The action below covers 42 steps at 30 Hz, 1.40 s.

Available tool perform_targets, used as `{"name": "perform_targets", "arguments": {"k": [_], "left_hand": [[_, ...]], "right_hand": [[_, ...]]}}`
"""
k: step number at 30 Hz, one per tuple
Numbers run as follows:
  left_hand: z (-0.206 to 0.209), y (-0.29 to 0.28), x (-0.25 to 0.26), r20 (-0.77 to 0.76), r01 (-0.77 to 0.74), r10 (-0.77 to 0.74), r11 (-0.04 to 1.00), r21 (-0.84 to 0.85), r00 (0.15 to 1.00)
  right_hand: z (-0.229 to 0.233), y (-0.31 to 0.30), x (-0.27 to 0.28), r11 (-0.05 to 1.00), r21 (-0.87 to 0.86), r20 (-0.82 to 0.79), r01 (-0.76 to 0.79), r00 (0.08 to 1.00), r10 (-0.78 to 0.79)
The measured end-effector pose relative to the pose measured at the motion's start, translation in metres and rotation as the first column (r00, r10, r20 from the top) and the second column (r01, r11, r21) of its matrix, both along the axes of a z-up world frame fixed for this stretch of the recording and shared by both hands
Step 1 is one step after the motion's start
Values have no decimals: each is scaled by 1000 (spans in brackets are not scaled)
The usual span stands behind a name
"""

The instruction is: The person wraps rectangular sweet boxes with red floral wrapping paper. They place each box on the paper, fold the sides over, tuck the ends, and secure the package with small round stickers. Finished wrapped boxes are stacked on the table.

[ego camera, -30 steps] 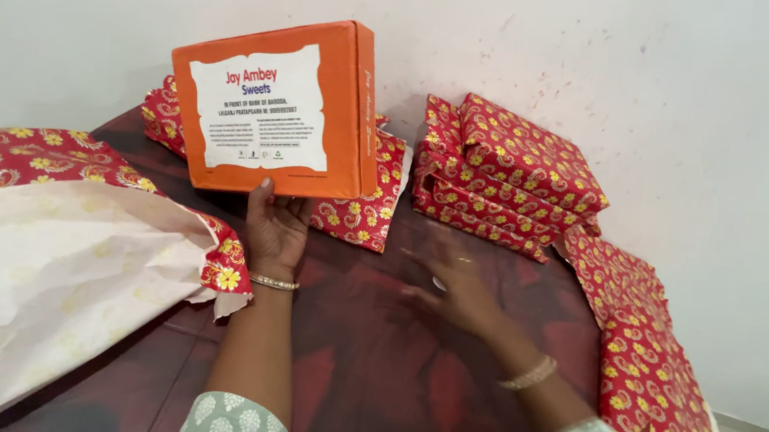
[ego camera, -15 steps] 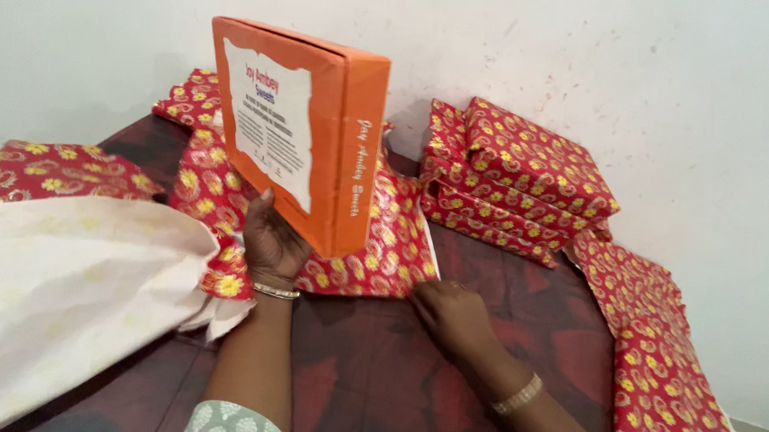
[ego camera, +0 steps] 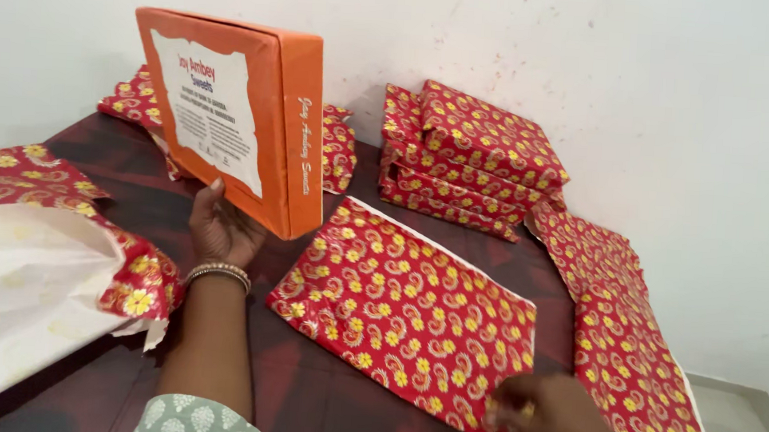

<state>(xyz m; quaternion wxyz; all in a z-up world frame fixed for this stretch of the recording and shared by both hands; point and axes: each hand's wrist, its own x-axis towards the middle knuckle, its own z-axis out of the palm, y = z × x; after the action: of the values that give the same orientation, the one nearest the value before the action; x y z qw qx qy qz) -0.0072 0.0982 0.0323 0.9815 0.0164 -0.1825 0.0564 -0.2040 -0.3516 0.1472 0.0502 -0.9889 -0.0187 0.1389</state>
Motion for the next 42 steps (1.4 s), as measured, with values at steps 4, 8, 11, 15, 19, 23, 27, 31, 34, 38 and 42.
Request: {"name": "perform_targets", "arguments": {"k": [4, 8, 11, 15, 19, 23, 27, 31, 34, 38, 42], "left_hand": [[-11, -6, 9, -143, -56, 63, 997, 48, 988], [-15, -8, 13, -193, -55, 78, 991, 119, 978], [-13, -8, 15, -187, -56, 84, 987, 149, 979], [-8, -11, 15, -245, -49, 92, 983, 175, 965], [-4, -13, 17, -233, -43, 92, 977, 210, 968], [-7, -14, 21, -261, -22, 77, 979, 204, 962], [-11, -12, 21, -230, -29, 78, 977, 211, 970], [-8, -12, 22, -222, -35, 78, 981, 191, 972], [-7, -13, 20, -219, -46, 86, 983, 179, 972], [-4, -12, 19, -208, -63, 96, 986, 155, 973], [0, -12, 15, -212, -62, 85, 992, 111, 974]], "right_hand": [[-5, -18, 50, 969, 219, 250, -116, 966, 60], [-36, -10, 120, 935, 166, 434, -315, 874, 217], [-61, 1, 164, 951, 299, 301, -80, 954, -15], [-78, -2, 198, 974, 223, 311, 23, 946, -93], [-85, -18, 223, 906, 404, 185, 128, 958, -218], [-97, -31, 239, 822, 533, 87, 202, 953, -290], [-90, -29, 241, 878, 478, 246, -21, 963, -111], [-47, -9, 229, 839, 539, 162, 72, 969, -188], [4, 4, 210, 861, 508, 270, -7, 951, -152], [69, 25, 196, 807, 538, 541, -244, 834, -109], [123, 35, 178, 867, 339, 794, -365, 606, -55]]}}
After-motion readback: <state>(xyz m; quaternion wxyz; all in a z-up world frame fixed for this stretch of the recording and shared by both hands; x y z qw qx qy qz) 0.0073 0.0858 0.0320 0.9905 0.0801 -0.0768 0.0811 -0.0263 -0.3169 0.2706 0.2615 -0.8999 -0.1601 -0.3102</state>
